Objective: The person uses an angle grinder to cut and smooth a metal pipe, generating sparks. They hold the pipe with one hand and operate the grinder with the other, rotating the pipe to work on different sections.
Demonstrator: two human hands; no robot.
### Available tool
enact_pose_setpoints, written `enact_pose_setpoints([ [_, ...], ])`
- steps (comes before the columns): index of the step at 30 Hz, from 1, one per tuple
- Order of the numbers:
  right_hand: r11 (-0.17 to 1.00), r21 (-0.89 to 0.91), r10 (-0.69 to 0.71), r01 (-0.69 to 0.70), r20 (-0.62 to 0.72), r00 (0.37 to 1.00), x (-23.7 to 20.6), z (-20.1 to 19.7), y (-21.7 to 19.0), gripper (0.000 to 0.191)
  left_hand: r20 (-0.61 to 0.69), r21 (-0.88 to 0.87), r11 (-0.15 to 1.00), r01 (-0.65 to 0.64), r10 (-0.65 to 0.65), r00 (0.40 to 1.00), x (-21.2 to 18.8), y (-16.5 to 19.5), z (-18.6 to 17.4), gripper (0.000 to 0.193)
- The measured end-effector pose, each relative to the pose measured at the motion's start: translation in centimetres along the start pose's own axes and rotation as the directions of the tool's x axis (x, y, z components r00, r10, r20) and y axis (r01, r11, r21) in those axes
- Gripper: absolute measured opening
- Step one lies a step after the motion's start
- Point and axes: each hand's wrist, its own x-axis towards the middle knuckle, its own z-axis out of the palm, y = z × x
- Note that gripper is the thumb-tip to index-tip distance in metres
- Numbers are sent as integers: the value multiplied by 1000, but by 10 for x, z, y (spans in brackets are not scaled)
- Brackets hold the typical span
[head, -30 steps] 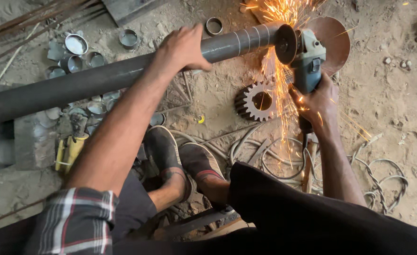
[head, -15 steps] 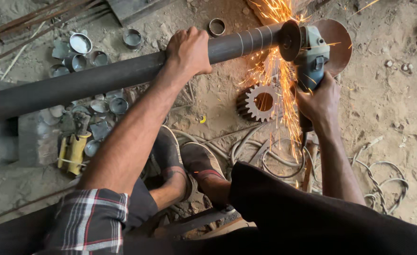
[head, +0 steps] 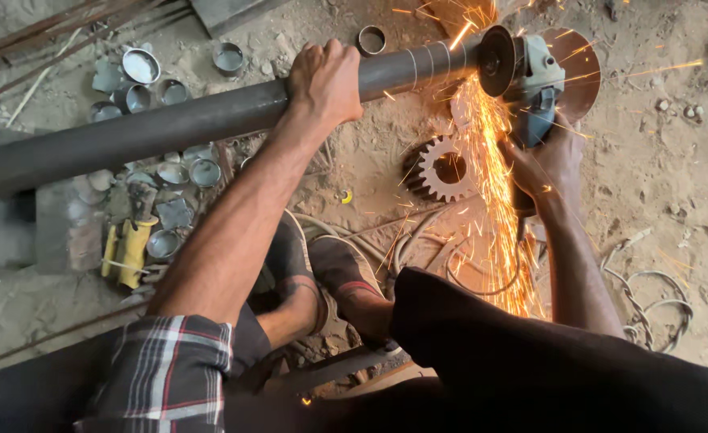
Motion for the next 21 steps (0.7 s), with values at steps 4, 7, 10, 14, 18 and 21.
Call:
enact_pose_setpoints([
  [4, 999, -48, -25, 25, 0, 1000, 0, -1, 0, 41, -82, 54, 998, -32, 36, 996, 1, -2, 13, 51],
  [7, 999, -47, 22, -21, 26, 999, 4, 0, 4, 41, 8, 3, 999, -49, 49, 999, 7, -8, 10, 66],
  [10, 999, -29, -17, 17, 1, 1000, 6, 3, 11, 43, 134, -161, 985, -61, 83, 987, 14, -17, -1, 83],
  [14, 993, -62, -102, 101, -13, 995, 5, 4, 19, 50, 234, -86, 995, 55, -33, 972, 11, -15, -12, 80],
  [18, 998, -28, -48, 48, -12, 999, 1, 2, 15, 50, 135, -74, 994, 76, -65, 989, 0, -5, -14, 81],
  [21, 999, -22, 43, -43, -4, 999, 0, -1, 6, 44, 61, -8, 999, 43, -42, 997, -2, -2, -13, 82],
])
